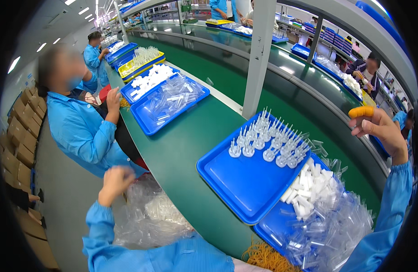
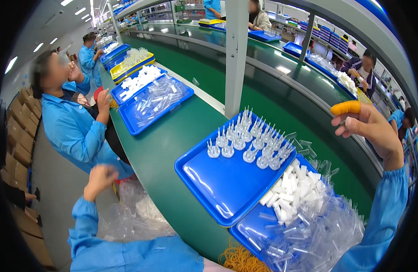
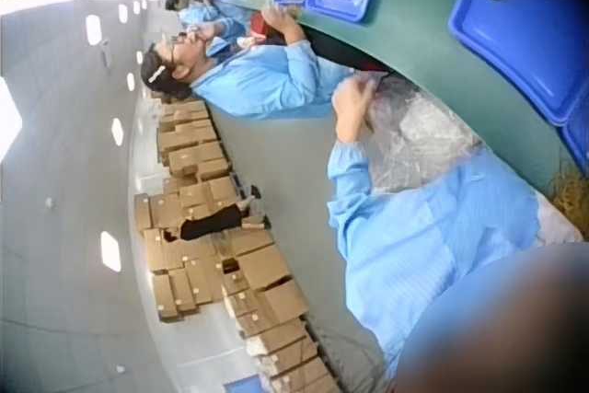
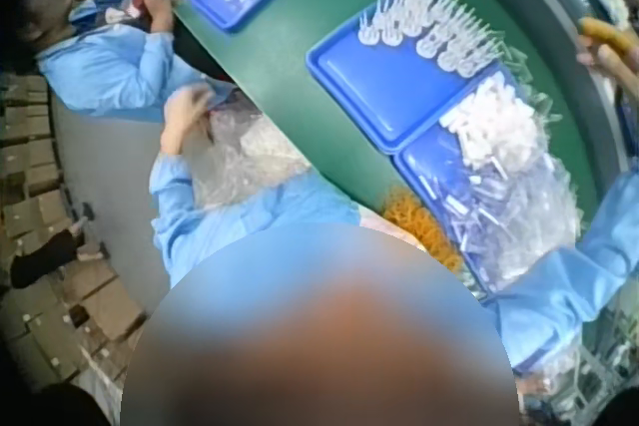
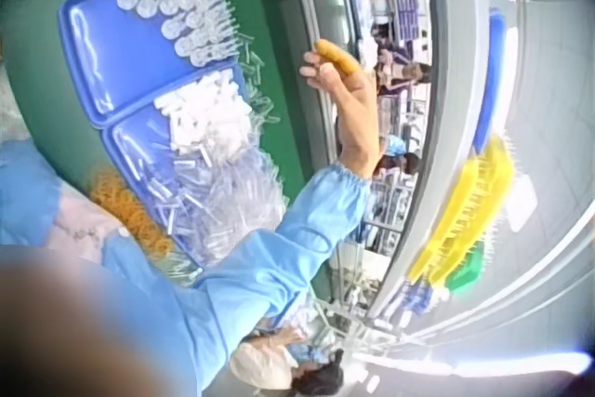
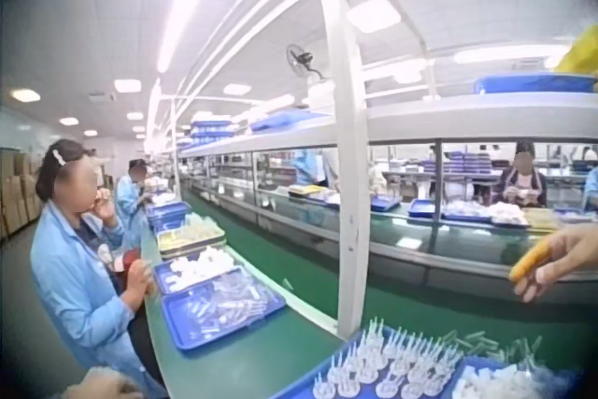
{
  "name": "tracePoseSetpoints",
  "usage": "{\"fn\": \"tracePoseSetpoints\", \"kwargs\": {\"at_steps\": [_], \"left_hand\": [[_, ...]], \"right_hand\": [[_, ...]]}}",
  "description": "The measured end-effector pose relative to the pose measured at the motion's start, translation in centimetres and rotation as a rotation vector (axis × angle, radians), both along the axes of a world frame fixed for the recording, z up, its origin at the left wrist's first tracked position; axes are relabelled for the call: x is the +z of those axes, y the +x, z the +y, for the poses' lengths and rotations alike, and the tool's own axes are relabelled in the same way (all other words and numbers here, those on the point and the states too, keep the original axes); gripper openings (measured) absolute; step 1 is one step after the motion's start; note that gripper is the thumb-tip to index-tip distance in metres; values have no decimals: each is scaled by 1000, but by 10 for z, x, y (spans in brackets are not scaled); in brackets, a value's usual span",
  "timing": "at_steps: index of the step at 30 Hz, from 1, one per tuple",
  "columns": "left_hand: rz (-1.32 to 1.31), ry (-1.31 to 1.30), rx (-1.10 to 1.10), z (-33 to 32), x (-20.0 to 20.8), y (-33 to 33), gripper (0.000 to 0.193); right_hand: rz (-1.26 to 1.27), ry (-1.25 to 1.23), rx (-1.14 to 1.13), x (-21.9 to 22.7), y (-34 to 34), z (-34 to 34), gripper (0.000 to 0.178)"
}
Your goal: The person empties a large bag of clear plastic sleeves onto a tray, then repeatedly picks up a white cylindrical component and a clear sleeve, inserts the component into the sleeve, and places the assembled unit into a blue tray. The person also moves trays and organizes components on the workbench.
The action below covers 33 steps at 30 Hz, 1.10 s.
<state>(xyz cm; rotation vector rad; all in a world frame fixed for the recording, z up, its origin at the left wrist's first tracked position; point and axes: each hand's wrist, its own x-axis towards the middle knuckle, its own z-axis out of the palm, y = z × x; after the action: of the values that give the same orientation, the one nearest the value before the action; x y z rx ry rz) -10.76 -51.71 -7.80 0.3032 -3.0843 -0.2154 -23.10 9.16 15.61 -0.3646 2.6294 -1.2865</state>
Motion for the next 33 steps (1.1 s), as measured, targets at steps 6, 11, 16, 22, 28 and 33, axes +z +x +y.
{"fn": "tracePoseSetpoints", "kwargs": {"at_steps": [6, 11, 16, 22, 28, 33], "left_hand": [[391, 895, -428, 87, 59, -325, 51], [261, 110, -68, 101, 3, -514, 46], [74, -382, 46, 137, -38, -549, 41], [298, -234, -179, 150, -74, -568, 25], [459, 3, -461, 52, -8, -529, 34], [224, 741, -642, 164, 46, -312, 73]], "right_hand": [[-110, -24, -218, -32, -34, 37, 55], [-176, -11, -418, -65, -30, 72, 55], [-261, -61, -570, -105, -22, 108, 58], [-300, -49, -559, -120, -21, 104, 59], [-189, 73, -435, -111, -48, 104, 52], [-284, 337, -462, -136, -57, 146, 54]]}}
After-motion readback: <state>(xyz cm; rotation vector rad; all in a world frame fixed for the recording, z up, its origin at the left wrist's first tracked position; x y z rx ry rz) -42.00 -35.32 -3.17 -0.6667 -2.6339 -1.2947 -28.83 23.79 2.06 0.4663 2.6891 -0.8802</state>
